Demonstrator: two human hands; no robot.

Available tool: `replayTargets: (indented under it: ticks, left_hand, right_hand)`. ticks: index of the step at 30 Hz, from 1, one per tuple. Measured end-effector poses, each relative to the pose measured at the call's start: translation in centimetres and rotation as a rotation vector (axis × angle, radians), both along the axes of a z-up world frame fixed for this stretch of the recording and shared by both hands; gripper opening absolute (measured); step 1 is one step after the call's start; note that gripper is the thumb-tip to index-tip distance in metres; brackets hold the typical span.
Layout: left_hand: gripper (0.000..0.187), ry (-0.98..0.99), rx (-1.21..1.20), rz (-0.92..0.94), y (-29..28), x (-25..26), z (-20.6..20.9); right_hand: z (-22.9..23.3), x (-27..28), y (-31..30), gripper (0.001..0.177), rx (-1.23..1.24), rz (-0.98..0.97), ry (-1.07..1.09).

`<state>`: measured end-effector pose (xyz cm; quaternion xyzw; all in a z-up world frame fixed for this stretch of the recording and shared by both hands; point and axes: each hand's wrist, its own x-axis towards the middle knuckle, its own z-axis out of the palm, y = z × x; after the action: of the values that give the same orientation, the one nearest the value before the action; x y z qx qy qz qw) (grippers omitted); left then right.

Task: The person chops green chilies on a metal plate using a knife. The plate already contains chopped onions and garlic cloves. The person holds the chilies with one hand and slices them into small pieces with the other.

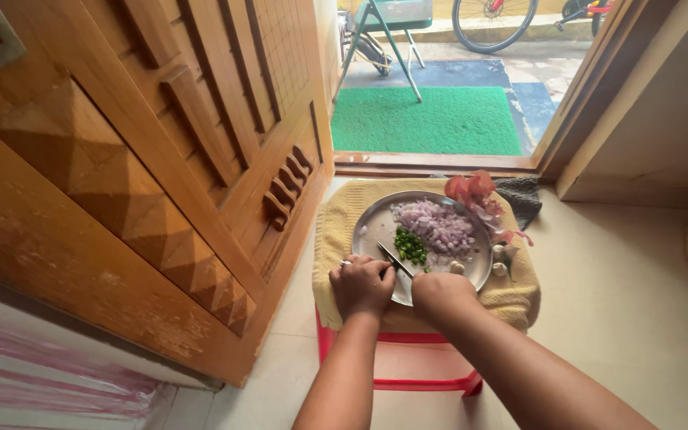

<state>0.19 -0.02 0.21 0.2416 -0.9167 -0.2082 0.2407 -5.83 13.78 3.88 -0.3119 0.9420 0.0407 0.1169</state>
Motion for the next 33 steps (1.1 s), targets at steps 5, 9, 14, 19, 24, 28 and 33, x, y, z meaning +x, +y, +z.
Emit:
replayTargets:
  ticks: [5,9,14,19,24,28,33]
  left_hand:
    - [0.018,0.005,-0.018,0.025,0.2,0.0,0.0]
    - [0.018,-0.024,-0.003,0.023,0.2,0.0,0.2]
    - [0.019,-0.050,0.002,0.007,0.1,0.0,0.2]
    - [0.020,-0.054,0.037,-0.012,0.0,0.0,0.4]
    - [0.022,-0.022,0.021,-0.017,-0.1,0.0,0.1]
    - [0.023,-0.021,0.023,-0.021,0.0,0.0,0.5]
    - [0.024,-0.083,0.065,-0.035,0.2,0.2,1.1]
  right_hand:
    - [1.9,1.7,2.0,0.020,0.095,0.016,-0.024]
    - [1.8,2.6,4.8,0.018,0.083,0.092,0.010]
    - [1.1,2.7,5.6,0.017,0.085,0.074,0.014]
    - [2.2,3.0,4.9,0.017,0.134,0.018,-0.010]
    - [3.1,2.9,2.5,0.021,0.167,-0.076,-0.051]
    - [2.6,2.1,1.7,0.023,0.174,-0.107,-0.030]
    - [2.3,0.8,2.5,0.022,0.119,-0.065,0.013]
